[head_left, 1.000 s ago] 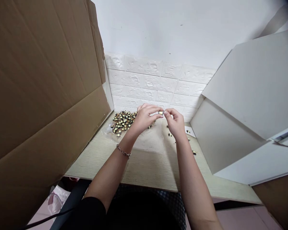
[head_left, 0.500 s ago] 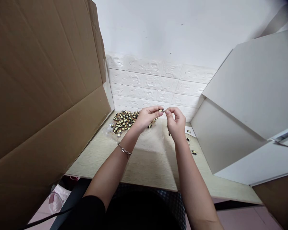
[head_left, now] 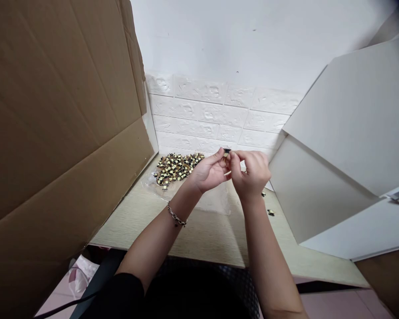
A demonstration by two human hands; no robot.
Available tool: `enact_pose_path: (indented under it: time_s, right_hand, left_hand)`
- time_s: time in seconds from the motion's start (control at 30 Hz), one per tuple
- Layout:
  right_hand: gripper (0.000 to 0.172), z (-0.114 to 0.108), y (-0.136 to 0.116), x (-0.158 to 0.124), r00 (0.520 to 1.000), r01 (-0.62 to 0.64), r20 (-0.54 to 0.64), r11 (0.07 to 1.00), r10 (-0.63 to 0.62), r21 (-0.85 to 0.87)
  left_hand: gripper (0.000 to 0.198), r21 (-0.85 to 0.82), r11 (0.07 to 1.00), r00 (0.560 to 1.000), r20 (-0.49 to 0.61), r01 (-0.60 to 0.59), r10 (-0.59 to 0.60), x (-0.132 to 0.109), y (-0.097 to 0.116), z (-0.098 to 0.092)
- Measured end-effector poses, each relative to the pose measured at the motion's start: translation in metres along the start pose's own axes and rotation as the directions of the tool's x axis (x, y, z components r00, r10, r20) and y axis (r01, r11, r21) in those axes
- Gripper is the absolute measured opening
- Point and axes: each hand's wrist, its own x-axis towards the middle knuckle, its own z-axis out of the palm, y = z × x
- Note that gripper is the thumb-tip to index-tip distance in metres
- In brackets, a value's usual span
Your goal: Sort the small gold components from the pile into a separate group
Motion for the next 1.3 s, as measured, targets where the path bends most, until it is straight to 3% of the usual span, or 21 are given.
enact_pose_path:
  time_s: [0.17, 0.43, 0.53, 0.63, 0.73, 0.83, 0.9, 1.0, 1.13, 1.3]
  right_hand:
    - [0.008, -0.002, 0.0, 0.002, 0.999, 0.053, -0.004, 0.996, -0.054, -0.067]
    - [0.007, 0.003, 0.003, -0.003, 1.0, 0.009, -0.028, 1.0, -0.009, -0.014]
    - [0.008, 0.006, 0.005, -0.007, 0.996, -0.077, -0.033, 0.995, 0.079, 0.056]
    - [0.009, 0.009, 0.008, -0.01, 0.982, -0.183, -0.026, 0.973, 0.188, 0.143]
    - [0.01, 0.013, 0.015, -0.013, 0.927, -0.368, 0.03, 0.888, 0.374, 0.277]
    - [0.016, 0.017, 0.024, -0.013, 0.802, -0.575, 0.181, 0.655, 0.568, 0.491]
    - [0.018, 0.018, 0.03, -0.013, 0.736, -0.656, 0.336, 0.497, 0.588, 0.568]
    - [0.022, 0.018, 0.036, -0.013, 0.67, -0.732, 0.496, 0.377, 0.553, 0.568]
    - [0.027, 0.018, 0.04, -0.014, 0.631, -0.769, 0.576, 0.319, 0.519, 0.554]
    - [0.022, 0.018, 0.04, -0.015, 0.662, -0.747, 0.505, 0.438, 0.554, 0.5]
  left_hand:
    - [0.026, -0.005, 1.0, 1.0, -0.011, 0.028, -0.028, -0.002, 0.002, 0.002]
    - [0.022, 0.006, 1.0, 0.997, -0.07, 0.02, -0.019, -0.004, 0.0, 0.007]
    - [0.017, 0.071, 0.997, 0.997, -0.053, -0.044, 0.048, -0.001, -0.001, 0.002]
    - [0.014, 0.254, 0.948, 0.978, -0.025, -0.193, 0.206, 0.005, -0.001, -0.005]
    - [0.022, 0.529, 0.768, 0.893, -0.039, -0.362, 0.447, 0.009, 0.001, -0.011]
    - [0.025, 0.787, 0.477, 0.789, 0.019, -0.391, 0.614, 0.01, 0.007, -0.014]
    - [0.023, 0.865, 0.32, 0.736, 0.081, -0.387, 0.672, 0.009, 0.01, -0.015]
    - [0.022, 0.908, 0.188, 0.698, 0.143, -0.375, 0.702, 0.008, 0.014, -0.018]
    - [0.023, 0.936, 0.078, 0.681, 0.191, -0.344, 0.707, 0.008, 0.016, -0.021]
    - [0.023, 0.943, -0.037, 0.665, 0.261, -0.332, 0.7, 0.007, 0.016, -0.023]
